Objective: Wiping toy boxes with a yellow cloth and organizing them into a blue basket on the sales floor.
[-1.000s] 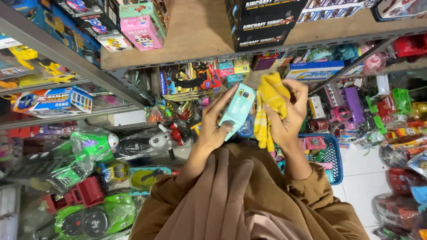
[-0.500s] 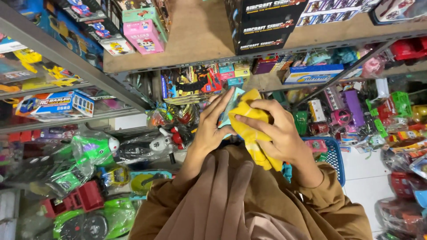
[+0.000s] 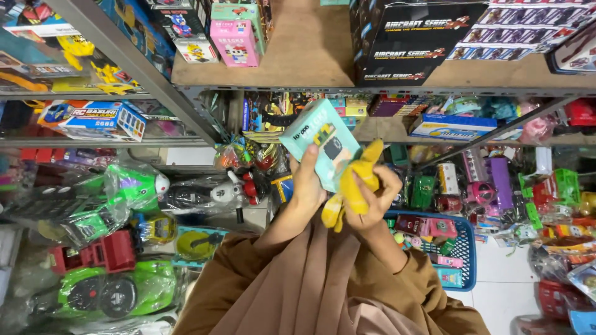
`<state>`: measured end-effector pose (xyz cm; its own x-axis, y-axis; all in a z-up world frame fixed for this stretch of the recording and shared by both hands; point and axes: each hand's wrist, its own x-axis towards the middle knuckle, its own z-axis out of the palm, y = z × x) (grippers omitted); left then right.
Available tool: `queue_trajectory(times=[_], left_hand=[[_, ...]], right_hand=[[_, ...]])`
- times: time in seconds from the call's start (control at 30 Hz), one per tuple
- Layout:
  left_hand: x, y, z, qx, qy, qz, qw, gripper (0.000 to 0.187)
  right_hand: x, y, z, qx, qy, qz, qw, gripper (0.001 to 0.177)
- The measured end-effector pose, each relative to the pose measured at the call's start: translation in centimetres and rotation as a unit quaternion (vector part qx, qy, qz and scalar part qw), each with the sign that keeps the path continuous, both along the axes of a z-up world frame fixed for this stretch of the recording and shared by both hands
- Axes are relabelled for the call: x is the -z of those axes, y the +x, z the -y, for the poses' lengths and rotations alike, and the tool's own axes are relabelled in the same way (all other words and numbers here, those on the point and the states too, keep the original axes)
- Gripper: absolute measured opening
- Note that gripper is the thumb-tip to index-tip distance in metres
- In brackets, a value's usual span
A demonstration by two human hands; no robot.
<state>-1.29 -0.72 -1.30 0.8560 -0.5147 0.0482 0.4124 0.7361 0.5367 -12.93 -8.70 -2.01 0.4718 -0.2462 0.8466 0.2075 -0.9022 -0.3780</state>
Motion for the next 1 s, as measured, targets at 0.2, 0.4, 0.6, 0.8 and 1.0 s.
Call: queue_trajectory(times=[0.2, 0.4, 0.6, 0.8, 1.0], left_hand=[[-2.3, -1.9, 1.7, 0.037, 0.051, -0.116, 0.991, 0.054], [-1.8, -1.3, 1.1, 0.120, -0.070, -0.151, 0.979, 0.055], [1.9, -2.8, 1.0, 0.116, 0.042, -0.038, 0.992, 0.052], [0.3, -1.7, 0.4, 0.113, 0.122, 0.172, 0.971, 0.052], [2.3, -1.6, 1.1, 0.087, 0.209, 0.155, 0.962, 0.041]], right_hand=[[-0.2, 2.1, -0.5, 0.092, 0.070, 0.139, 0.984, 0.041], [7.0, 3.1, 1.9, -0.052, 0.174, 0.306, 0.934, 0.041], [-0.2, 2.4, 3.3, 0.101, 0.279, 0.196, 0.935, 0.043], [-7.1, -1.7, 5.1, -0.082, 0.287, 0.046, 0.953, 0.034], [-6.5, -1.6, 3.9, -0.062, 0.308, -0.008, 0.949, 0.032]])
